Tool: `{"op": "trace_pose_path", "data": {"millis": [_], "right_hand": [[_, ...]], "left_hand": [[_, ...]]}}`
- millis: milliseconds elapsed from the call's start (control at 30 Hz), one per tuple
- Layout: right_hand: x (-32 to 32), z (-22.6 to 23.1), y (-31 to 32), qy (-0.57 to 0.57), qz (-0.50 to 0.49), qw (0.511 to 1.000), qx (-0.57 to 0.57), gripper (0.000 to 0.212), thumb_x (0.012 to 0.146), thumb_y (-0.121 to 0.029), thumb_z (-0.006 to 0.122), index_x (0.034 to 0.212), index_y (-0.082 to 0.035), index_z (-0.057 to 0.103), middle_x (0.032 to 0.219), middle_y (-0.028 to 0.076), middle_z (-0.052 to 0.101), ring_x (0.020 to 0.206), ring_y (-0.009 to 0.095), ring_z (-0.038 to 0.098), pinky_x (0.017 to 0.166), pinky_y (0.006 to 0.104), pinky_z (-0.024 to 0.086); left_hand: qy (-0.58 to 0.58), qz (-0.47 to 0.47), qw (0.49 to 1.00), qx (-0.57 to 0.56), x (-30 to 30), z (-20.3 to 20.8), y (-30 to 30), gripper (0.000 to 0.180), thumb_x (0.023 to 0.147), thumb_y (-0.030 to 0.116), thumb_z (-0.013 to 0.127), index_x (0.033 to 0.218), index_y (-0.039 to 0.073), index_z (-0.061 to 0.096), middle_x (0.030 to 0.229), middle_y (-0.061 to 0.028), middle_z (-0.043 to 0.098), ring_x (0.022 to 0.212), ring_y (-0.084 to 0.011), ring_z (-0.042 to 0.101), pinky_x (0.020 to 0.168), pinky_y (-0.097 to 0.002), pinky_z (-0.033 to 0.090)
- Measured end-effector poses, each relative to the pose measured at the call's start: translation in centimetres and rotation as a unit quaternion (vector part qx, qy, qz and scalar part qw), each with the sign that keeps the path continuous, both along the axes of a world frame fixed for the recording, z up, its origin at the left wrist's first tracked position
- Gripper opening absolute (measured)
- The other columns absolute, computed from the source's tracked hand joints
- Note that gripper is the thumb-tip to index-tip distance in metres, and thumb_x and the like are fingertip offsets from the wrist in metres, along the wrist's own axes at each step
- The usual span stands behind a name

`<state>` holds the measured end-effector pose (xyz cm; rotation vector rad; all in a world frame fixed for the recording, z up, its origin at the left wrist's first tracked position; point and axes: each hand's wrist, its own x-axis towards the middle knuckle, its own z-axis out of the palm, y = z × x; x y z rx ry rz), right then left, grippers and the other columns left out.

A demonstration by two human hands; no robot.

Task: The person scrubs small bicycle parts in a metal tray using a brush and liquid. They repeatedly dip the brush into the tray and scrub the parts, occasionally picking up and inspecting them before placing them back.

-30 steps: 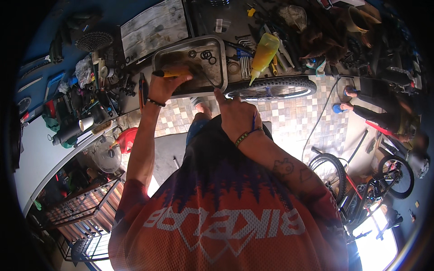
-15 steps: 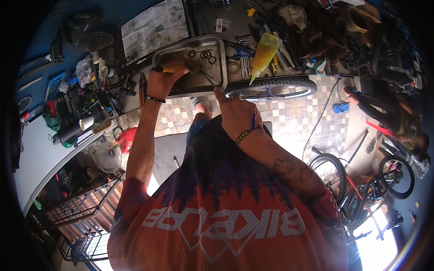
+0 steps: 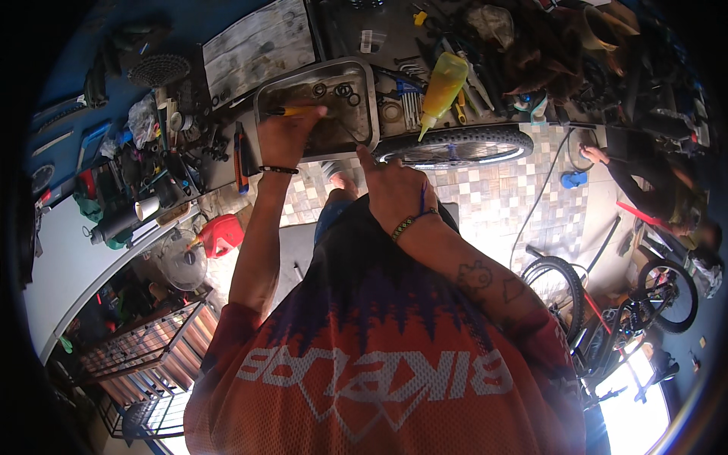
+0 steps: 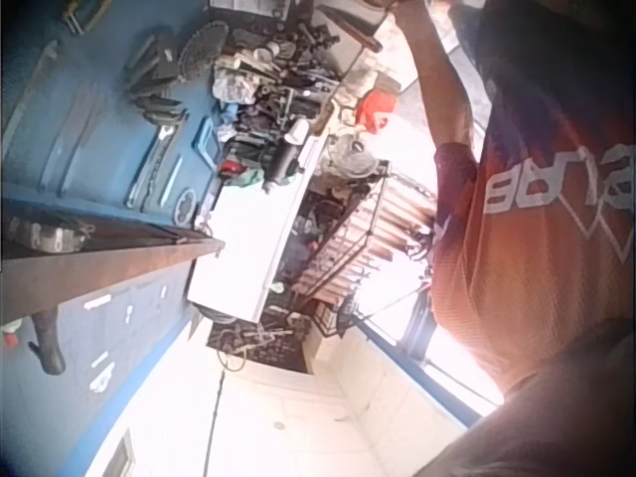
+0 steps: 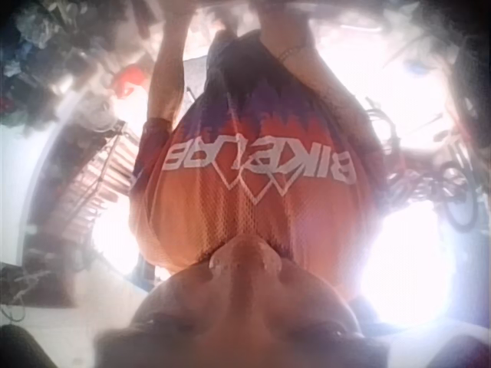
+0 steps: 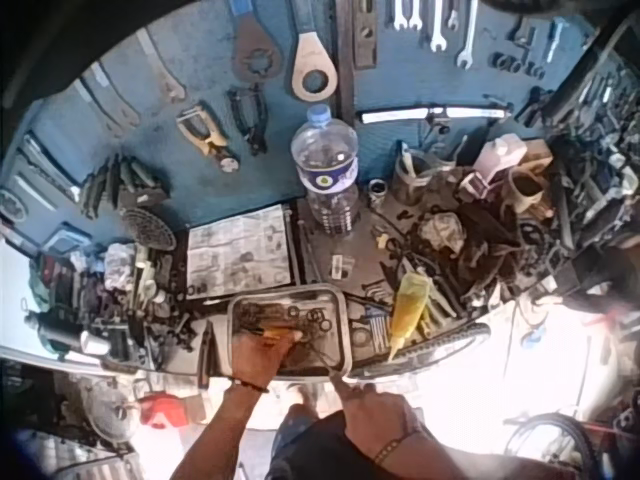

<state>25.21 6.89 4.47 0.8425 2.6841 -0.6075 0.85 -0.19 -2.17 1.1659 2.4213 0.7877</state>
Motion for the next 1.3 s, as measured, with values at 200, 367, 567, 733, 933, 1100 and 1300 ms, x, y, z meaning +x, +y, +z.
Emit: {"op": "trace_pose_path", "data": {"millis": [200,367,567,733,933,1100,1300], "right_hand": [[-0.1,0.3,0.1,-0.004,-0.002,1.000,-0.004,0.065,0.097,-0.016,0.067,0.162,-0.016,0.056,0.097,0.020,0.077,0.078,0.031,0.082,0.063,0.0436,0.066],[0.0,0.3,0.2,0.004,-0.003,1.000,-0.015,0.065,0.098,-0.018,0.067,0.161,-0.016,0.056,0.097,0.020,0.078,0.079,0.031,0.082,0.063,0.0424,0.066],[-0.3,0.5,0.0,-0.034,-0.023,0.999,-0.033,0.077,0.093,-0.012,0.070,0.166,-0.022,0.050,0.103,0.020,0.076,0.081,0.036,0.081,0.070,0.0472,0.066],[-0.5,0.8,-0.1,-0.029,-0.015,0.999,-0.024,0.076,0.093,-0.011,0.069,0.166,-0.022,0.051,0.099,0.018,0.076,0.079,0.035,0.080,0.069,0.0463,0.066],[-0.5,0.3,-0.1,-0.022,-0.019,0.999,-0.028,0.073,0.094,-0.010,0.068,0.165,-0.022,0.052,0.098,0.018,0.076,0.078,0.034,0.080,0.068,0.0449,0.066],[-0.5,0.3,-0.1,-0.028,-0.023,0.999,-0.028,0.072,0.095,-0.011,0.067,0.165,-0.022,0.051,0.098,0.018,0.076,0.078,0.034,0.080,0.067,0.0447,0.066],[-0.6,0.6,0.0,-0.036,-0.022,0.998,-0.037,0.073,0.095,-0.012,0.067,0.166,-0.023,0.050,0.099,0.019,0.076,0.079,0.035,0.080,0.066,0.0452,0.066]], "left_hand": [[-0.022,0.013,0.999,-0.026,0.1,2.5,1.4,0.037,0.092,0.046,0.089,0.103,0.012,0.088,0.078,-0.0120,0.081,0.079,-0.0283,0.082,0.076,-0.0374,0.063],[-0.044,0.008,0.999,-0.001,-0.1,1.9,1.0,0.033,0.092,0.046,0.089,0.101,0.015,0.088,0.079,-0.0122,0.081,0.079,-0.0273,0.082,0.077,-0.0386,0.063],[-0.048,0.019,0.999,-0.001,-0.6,1.2,0.6,0.033,0.091,0.045,0.090,0.100,0.014,0.088,0.081,-0.0132,0.081,0.079,-0.0301,0.082,0.078,-0.0415,0.063],[-0.171,0.011,0.985,0.008,0.7,1.0,1.0,0.034,0.089,0.035,0.094,0.109,0.009,0.086,0.087,-0.0070,0.083,0.081,-0.0208,0.080,0.077,-0.0363,0.062],[-0.028,-0.002,0.999,0.017,0.3,1.0,0.7,0.030,0.093,0.035,0.091,0.110,0.012,0.086,0.081,-0.0044,0.082,0.075,-0.0212,0.080,0.072,-0.0366,0.061],[-0.018,0.021,0.999,-0.040,-0.2,1.5,1.0,0.033,0.091,0.041,0.091,0.106,0.012,0.087,0.079,-0.0064,0.080,0.075,-0.0204,0.079,0.073,-0.0346,0.061],[-0.037,0.038,0.998,-0.020,-0.7,0.5,0.2,0.034,0.088,0.046,0.091,0.105,0.017,0.089,0.085,-0.0133,0.082,0.085,-0.0309,0.083,0.077,-0.0403,0.063]]}}
